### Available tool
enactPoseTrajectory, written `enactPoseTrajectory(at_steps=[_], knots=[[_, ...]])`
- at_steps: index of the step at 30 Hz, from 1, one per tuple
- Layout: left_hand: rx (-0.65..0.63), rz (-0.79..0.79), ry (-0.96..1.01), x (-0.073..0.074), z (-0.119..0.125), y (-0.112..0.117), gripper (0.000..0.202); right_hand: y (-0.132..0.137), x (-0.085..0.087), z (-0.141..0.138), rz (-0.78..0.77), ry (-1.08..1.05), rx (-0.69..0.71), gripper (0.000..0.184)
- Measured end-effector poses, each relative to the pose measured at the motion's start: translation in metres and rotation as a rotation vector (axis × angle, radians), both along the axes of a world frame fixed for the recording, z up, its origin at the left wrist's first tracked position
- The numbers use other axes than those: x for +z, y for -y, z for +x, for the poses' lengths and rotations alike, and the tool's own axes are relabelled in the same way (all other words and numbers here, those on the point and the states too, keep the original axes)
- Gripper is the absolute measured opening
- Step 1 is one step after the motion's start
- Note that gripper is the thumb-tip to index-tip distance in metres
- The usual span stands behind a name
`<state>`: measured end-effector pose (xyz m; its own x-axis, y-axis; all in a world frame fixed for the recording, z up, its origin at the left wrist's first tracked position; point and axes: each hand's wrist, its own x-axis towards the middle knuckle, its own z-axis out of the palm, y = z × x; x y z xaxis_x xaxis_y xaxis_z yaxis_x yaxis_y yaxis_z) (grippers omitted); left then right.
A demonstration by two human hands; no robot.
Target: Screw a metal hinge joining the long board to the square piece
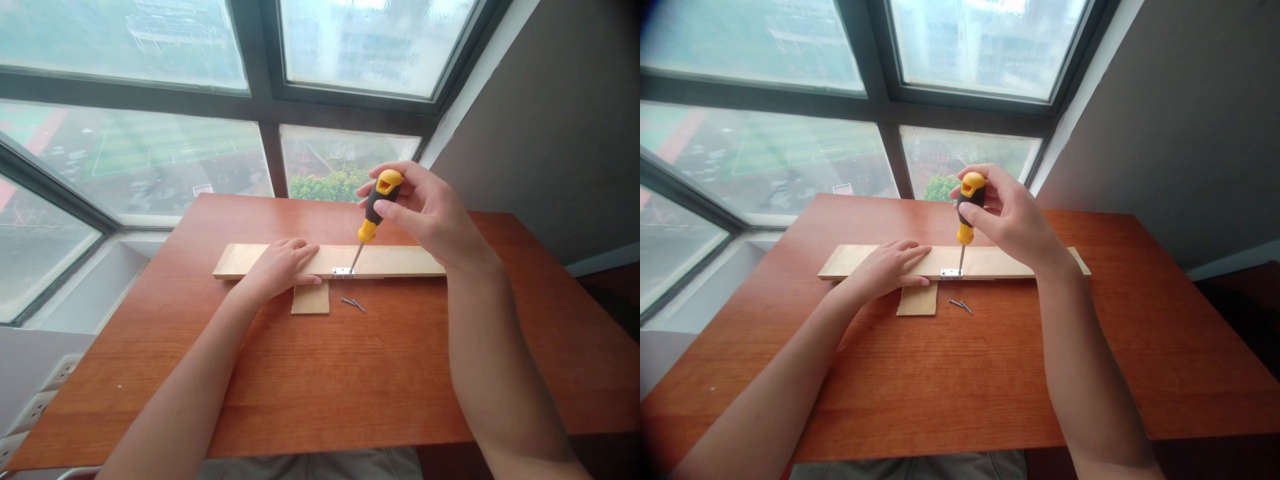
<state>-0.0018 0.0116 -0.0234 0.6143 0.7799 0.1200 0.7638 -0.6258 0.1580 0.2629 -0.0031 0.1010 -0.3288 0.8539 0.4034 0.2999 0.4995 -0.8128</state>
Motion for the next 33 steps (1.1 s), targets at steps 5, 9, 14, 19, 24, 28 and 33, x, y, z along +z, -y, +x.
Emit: enactPoseTrajectory(at_steps=[5, 9, 14, 19, 24, 28, 33], knots=[[0.002, 0.004, -0.012, 0.001, 0.000, 0.001, 0.065, -0.001, 0.000, 0.004, 0.009, -0.002, 0.008, 0.035], [0.000, 0.000, -0.012, 0.003, 0.001, 0.001, 0.065, -0.004, -0.004, 0.001, 0.095, 0.084, -0.119, 0.040], [0.006, -0.015, 0.000, 0.004, 0.001, 0.001, 0.065, -0.005, -0.005, 0.000, 0.202, 0.178, -0.291, 0.046], [0.003, -0.019, -0.015, 0.005, 0.001, 0.001, 0.066, -0.006, -0.007, -0.005, 0.362, 0.316, -0.463, 0.035], [0.006, -0.007, -0.033, 0.006, 0.002, 0.002, 0.067, -0.005, -0.005, -0.006, 0.299, 0.286, -0.435, 0.028], [0.005, -0.002, -0.033, 0.006, 0.002, 0.002, 0.066, 0.001, 0.002, 0.001, 0.032, 0.063, -0.024, 0.031], [0.005, 0.002, -0.042, 0.004, 0.001, 0.001, 0.067, 0.002, 0.004, 0.008, -0.031, -0.009, 0.092, 0.043]])
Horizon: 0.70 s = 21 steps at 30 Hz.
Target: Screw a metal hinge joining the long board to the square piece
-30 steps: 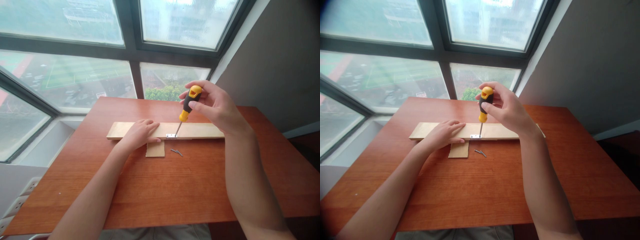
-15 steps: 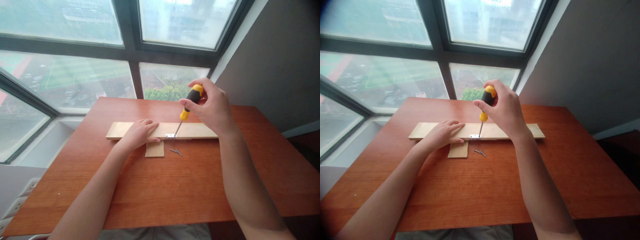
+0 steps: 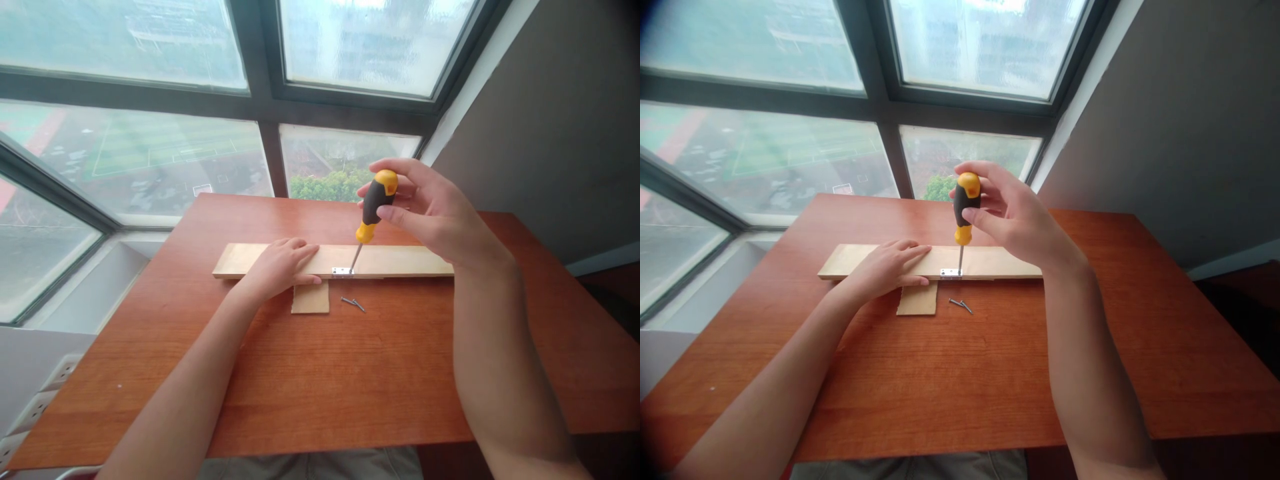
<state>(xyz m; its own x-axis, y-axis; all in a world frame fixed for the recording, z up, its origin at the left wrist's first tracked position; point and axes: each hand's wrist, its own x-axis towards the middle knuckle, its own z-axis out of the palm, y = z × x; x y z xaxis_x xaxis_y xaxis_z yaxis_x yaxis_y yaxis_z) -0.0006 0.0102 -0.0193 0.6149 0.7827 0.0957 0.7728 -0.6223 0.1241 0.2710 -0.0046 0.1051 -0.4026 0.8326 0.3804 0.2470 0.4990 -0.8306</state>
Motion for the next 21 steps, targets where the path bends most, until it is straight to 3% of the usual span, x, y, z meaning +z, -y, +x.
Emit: enactPoseTrajectory(at_steps=[7, 12, 16, 19, 21], knots=[[0.002, -0.011, 0.029, -0.003, -0.001, -0.001, 0.068, -0.007, -0.007, -0.002, 0.140, 0.133, -0.270, 0.054], [0.001, -0.002, 0.029, -0.003, -0.001, -0.001, 0.068, -0.006, -0.007, -0.009, 0.264, 0.200, -0.381, 0.038], [-0.003, -0.008, 0.032, -0.002, -0.001, -0.001, 0.066, -0.010, -0.012, -0.012, 0.342, 0.247, -0.556, 0.043], [0.000, -0.013, 0.034, 0.000, 0.000, 0.000, 0.067, -0.012, -0.015, -0.014, 0.324, 0.244, -0.563, 0.037], [0.004, -0.016, 0.037, 0.001, 0.000, 0.000, 0.067, -0.010, -0.014, -0.014, 0.236, 0.188, -0.475, 0.030]])
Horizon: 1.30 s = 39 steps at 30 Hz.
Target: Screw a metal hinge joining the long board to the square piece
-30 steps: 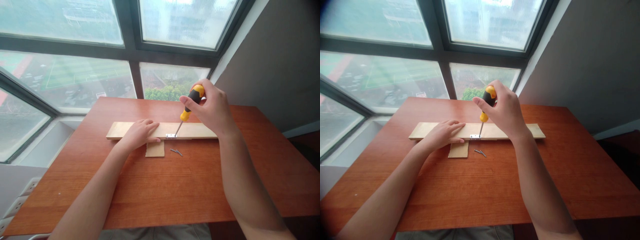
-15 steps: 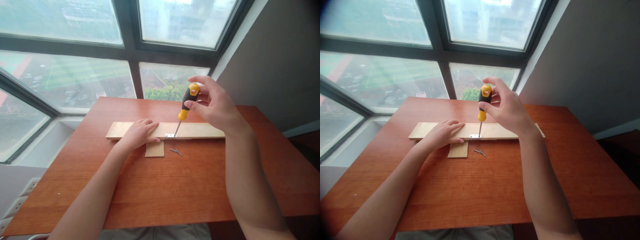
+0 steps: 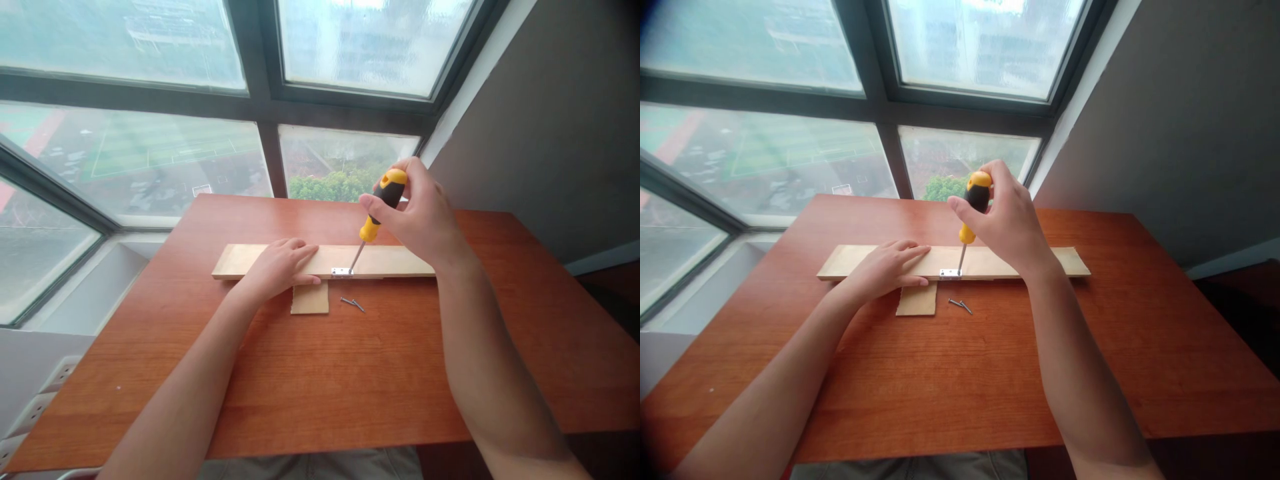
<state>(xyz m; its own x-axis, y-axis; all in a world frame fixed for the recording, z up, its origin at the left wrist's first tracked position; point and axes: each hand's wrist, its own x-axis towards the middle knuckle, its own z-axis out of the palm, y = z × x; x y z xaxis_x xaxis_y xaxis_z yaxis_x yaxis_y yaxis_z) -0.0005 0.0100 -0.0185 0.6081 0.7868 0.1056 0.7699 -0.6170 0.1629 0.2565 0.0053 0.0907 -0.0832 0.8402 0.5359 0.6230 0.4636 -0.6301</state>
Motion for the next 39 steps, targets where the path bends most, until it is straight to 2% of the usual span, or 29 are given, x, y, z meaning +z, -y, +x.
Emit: enactPoseTrajectory(at_steps=[4, 5, 7, 9, 17, 23, 26, 30, 32, 39], knots=[[0.004, 0.001, 0.000, -0.001, 0.000, 0.000, 0.065, 0.008, 0.007, 0.005, -0.275, -0.223, 0.398, 0.036], [0.003, 0.003, -0.002, -0.001, 0.000, 0.000, 0.065, 0.009, 0.009, 0.007, -0.322, -0.258, 0.471, 0.039], [0.002, 0.008, -0.006, -0.002, -0.001, 0.000, 0.066, 0.009, 0.011, 0.010, -0.356, -0.292, 0.527, 0.040], [0.001, 0.013, -0.013, -0.002, -0.001, 0.000, 0.066, 0.007, 0.010, 0.012, -0.335, -0.297, 0.489, 0.039], [-0.009, 0.023, -0.014, -0.003, -0.001, 0.000, 0.067, -0.001, 0.000, 0.006, -0.142, -0.136, 0.176, 0.048], [-0.003, 0.008, -0.009, -0.002, 0.000, 0.000, 0.067, 0.000, -0.003, 0.005, -0.054, -0.056, 0.061, 0.048], [0.001, -0.002, -0.008, -0.001, 0.000, 0.000, 0.066, 0.001, -0.001, 0.006, -0.076, -0.097, 0.106, 0.043], [-0.002, 0.001, -0.015, -0.001, 0.000, 0.000, 0.067, 0.007, 0.007, 0.008, -0.256, -0.197, 0.374, 0.035], [-0.004, 0.004, -0.021, -0.001, 0.000, 0.000, 0.066, 0.008, 0.011, 0.009, -0.286, -0.210, 0.432, 0.037], [0.001, 0.002, -0.022, 0.000, 0.000, 0.000, 0.067, 0.003, 0.006, 0.009, -0.199, -0.142, 0.256, 0.038]])
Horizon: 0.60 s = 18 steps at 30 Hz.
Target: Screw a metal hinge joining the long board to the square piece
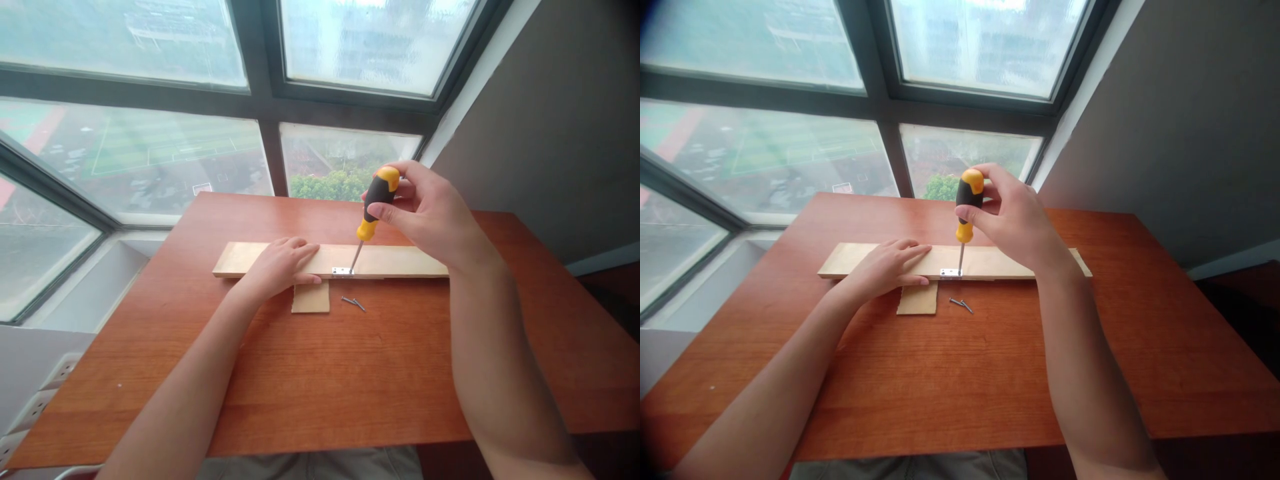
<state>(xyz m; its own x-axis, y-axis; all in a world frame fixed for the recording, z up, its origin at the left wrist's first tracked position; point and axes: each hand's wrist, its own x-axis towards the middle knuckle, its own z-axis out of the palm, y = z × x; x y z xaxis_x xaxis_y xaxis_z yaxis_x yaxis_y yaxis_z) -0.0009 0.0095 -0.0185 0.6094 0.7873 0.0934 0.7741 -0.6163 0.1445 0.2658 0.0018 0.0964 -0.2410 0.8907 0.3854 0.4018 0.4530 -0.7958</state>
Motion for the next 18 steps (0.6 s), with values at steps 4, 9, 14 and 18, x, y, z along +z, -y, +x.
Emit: enactPoseTrajectory(at_steps=[4, 9, 14, 18], knots=[[-0.005, -0.004, 0.018, -0.0017, -0.0010, -0.0009, 0.067, -0.0002, -0.0020, -0.0012, 0.035, 0.040, -0.075, 0.043], [-0.008, -0.001, 0.016, -0.0010, -0.0005, -0.0010, 0.067, -0.0020, -0.0036, -0.0019, 0.061, 0.064, -0.121, 0.046], [-0.009, -0.006, 0.011, -0.0002, -0.0005, -0.0003, 0.067, -0.0008, -0.0016, -0.0027, 0.078, 0.044, -0.115, 0.040], [-0.004, -0.007, 0.016, -0.0014, -0.0011, 0.0003, 0.065, 0.0045, 0.0036, -0.0040, 0.093, -0.032, -0.091, 0.037]])
